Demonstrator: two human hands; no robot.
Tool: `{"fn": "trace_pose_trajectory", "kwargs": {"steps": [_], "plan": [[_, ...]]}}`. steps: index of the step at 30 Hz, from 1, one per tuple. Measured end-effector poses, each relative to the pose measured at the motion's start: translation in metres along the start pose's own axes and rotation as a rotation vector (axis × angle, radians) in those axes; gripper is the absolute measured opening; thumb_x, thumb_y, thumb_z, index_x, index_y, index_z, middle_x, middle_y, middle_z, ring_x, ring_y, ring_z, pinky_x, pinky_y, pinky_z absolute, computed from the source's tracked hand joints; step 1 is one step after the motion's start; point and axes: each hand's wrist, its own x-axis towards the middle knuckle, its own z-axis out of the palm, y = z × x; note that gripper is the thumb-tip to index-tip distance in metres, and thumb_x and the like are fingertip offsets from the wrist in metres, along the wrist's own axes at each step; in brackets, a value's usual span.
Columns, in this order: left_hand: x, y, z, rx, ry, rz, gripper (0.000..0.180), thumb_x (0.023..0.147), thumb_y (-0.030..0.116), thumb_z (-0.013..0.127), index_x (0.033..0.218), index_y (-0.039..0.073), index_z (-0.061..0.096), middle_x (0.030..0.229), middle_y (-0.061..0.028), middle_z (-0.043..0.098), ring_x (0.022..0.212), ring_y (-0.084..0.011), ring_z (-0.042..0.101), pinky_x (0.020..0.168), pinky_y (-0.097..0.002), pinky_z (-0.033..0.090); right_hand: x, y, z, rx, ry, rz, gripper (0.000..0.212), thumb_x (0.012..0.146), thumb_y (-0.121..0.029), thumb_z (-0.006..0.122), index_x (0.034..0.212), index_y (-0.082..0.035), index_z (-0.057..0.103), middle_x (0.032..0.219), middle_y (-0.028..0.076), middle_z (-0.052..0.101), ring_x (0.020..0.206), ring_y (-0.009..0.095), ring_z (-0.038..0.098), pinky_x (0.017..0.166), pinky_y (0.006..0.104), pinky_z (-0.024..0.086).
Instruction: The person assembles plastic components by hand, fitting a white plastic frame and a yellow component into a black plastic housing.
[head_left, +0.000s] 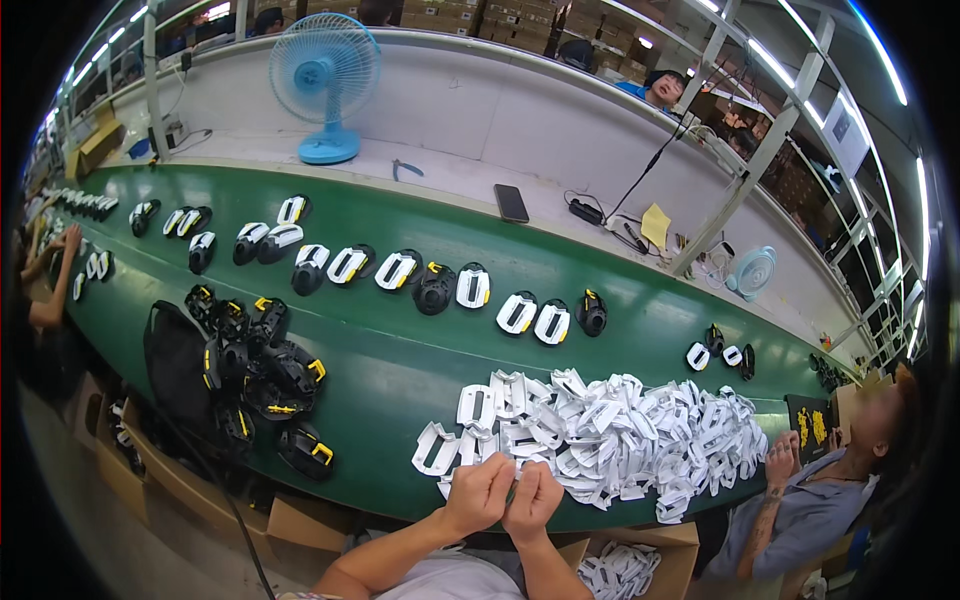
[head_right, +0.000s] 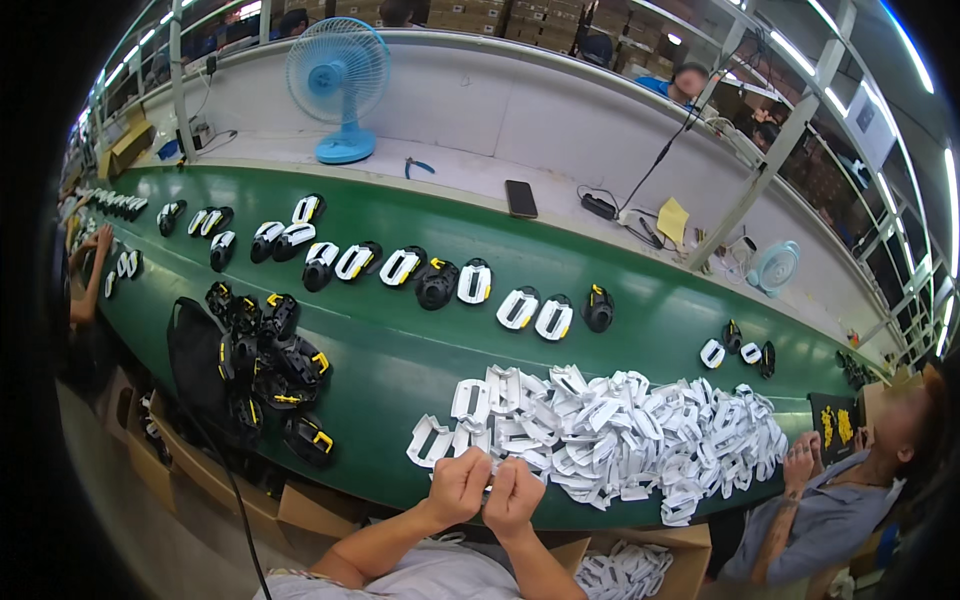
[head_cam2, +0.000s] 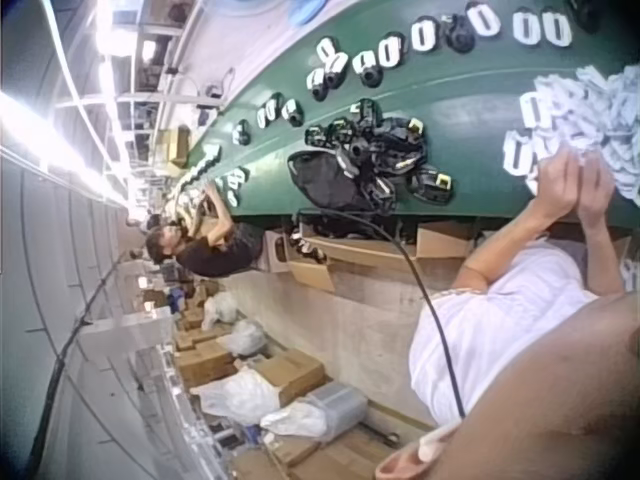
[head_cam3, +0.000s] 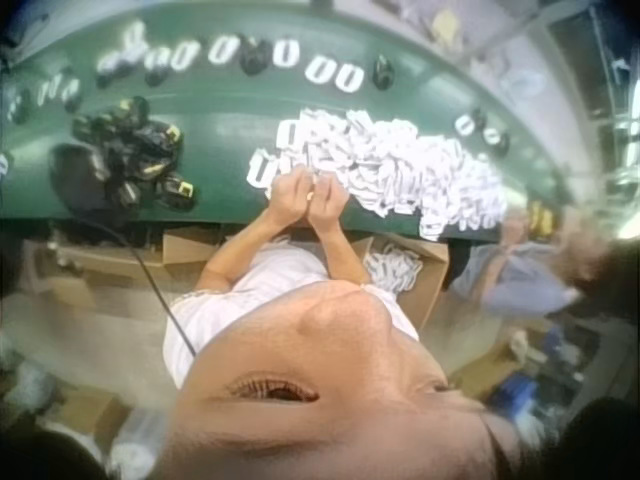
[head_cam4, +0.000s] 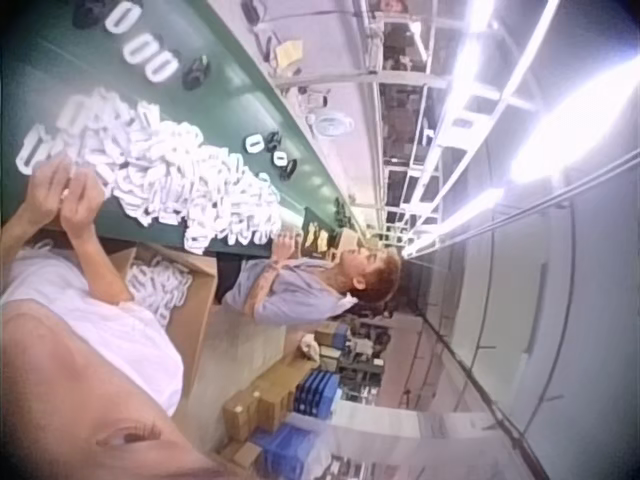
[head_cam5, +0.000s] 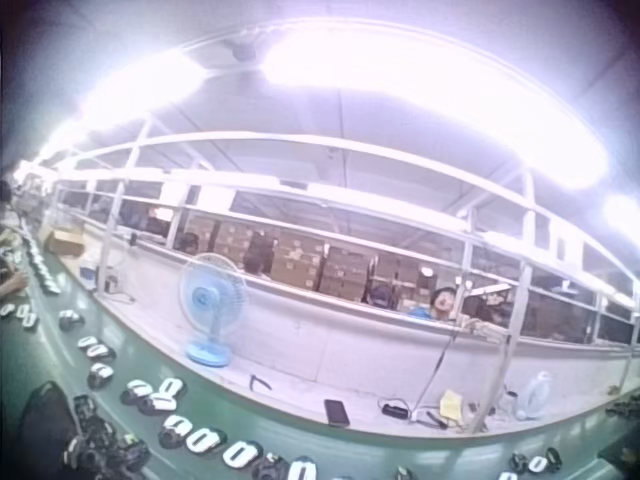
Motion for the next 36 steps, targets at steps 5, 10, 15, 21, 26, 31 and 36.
{"fn": "trace_pose_trajectory", "kwargs": {"steps": [5,10,15,21,26,31,36], "plan": [[0.001,0.001,-0.001,0.021,-0.01,0.051,0.017,0.086,0.005,0.05,0.07,0.0,0.051,0.053,-0.0129,0.05,0.043,-0.0261,0.053,0.041,-0.0331,0.038,0.0,-0.002,0.001,0.087,0.005,0.04,0.029,0.092,-0.013,0.042,0.065,-0.001,0.041,0.051,0.005,0.037,0.043,0.011,0.033,0.04,0.0281,0.026],[-0.001,-0.001,-0.005,0.039,-0.005,0.112,0.012,0.083,0.006,0.053,0.072,0.002,0.054,0.055,-0.0118,0.051,0.044,-0.0271,0.054,0.041,-0.034,0.04,-0.004,-0.004,0.003,0.112,-0.004,0.072,0.035,0.095,-0.018,0.039,0.063,-0.004,0.035,0.052,0.0,0.035,0.048,0.006,0.029,0.043,0.0259,0.022],[-0.003,-0.01,-0.013,0.049,-0.054,0.411,0.01,0.08,0.005,0.055,0.07,0.002,0.054,0.057,-0.0109,0.051,0.045,-0.0255,0.052,0.042,-0.0332,0.04,-0.004,-0.009,0.007,0.174,-0.035,0.148,0.034,0.095,-0.017,0.039,0.063,-0.004,0.035,0.054,0.0,0.035,0.051,0.005,0.03,0.045,0.0251,0.023],[0.004,-0.004,-0.007,0.067,-0.004,0.208,0.012,0.08,0.003,0.052,0.069,0.001,0.052,0.056,-0.0117,0.048,0.046,-0.027,0.05,0.042,-0.0334,0.039,0.003,-0.009,0.007,0.099,-0.001,0.102,0.031,0.093,-0.015,0.041,0.066,-0.001,0.042,0.051,0.004,0.04,0.046,0.008,0.034,0.042,0.0265,0.027],[0.001,-0.003,-0.007,0.051,0.013,0.092,0.011,0.083,0.004,0.052,0.073,0.0,0.053,0.054,-0.013,0.05,0.044,-0.0283,0.053,0.04,-0.0344,0.04,-0.001,-0.005,0.006,0.073,-0.019,0.111,0.029,0.092,-0.013,0.043,0.065,-0.001,0.043,0.05,0.005,0.041,0.043,0.011,0.037,0.041,0.0272,0.029],[-0.004,0.003,-0.006,-0.015,0.001,-0.012,0.013,0.085,0.006,0.05,0.073,0.0,0.051,0.054,-0.0141,0.049,0.044,-0.0302,0.053,0.04,-0.0347,0.039,0.002,-0.009,0.004,-0.057,-0.011,-0.078,0.035,0.092,-0.017,0.044,0.061,-0.002,0.036,0.048,0.004,0.033,0.042,0.011,0.029,0.04,0.0292,0.021],[-0.005,-0.004,-0.006,-0.013,-0.039,-0.056,0.014,0.086,0.006,0.05,0.073,0.0,0.05,0.054,-0.014,0.048,0.044,-0.0301,0.053,0.041,-0.0349,0.04,-0.006,-0.004,0.001,-0.146,-0.099,-0.328,0.034,0.091,-0.018,0.044,0.061,-0.003,0.04,0.049,0.004,0.035,0.042,0.01,0.031,0.04,0.0292,0.022]]}}
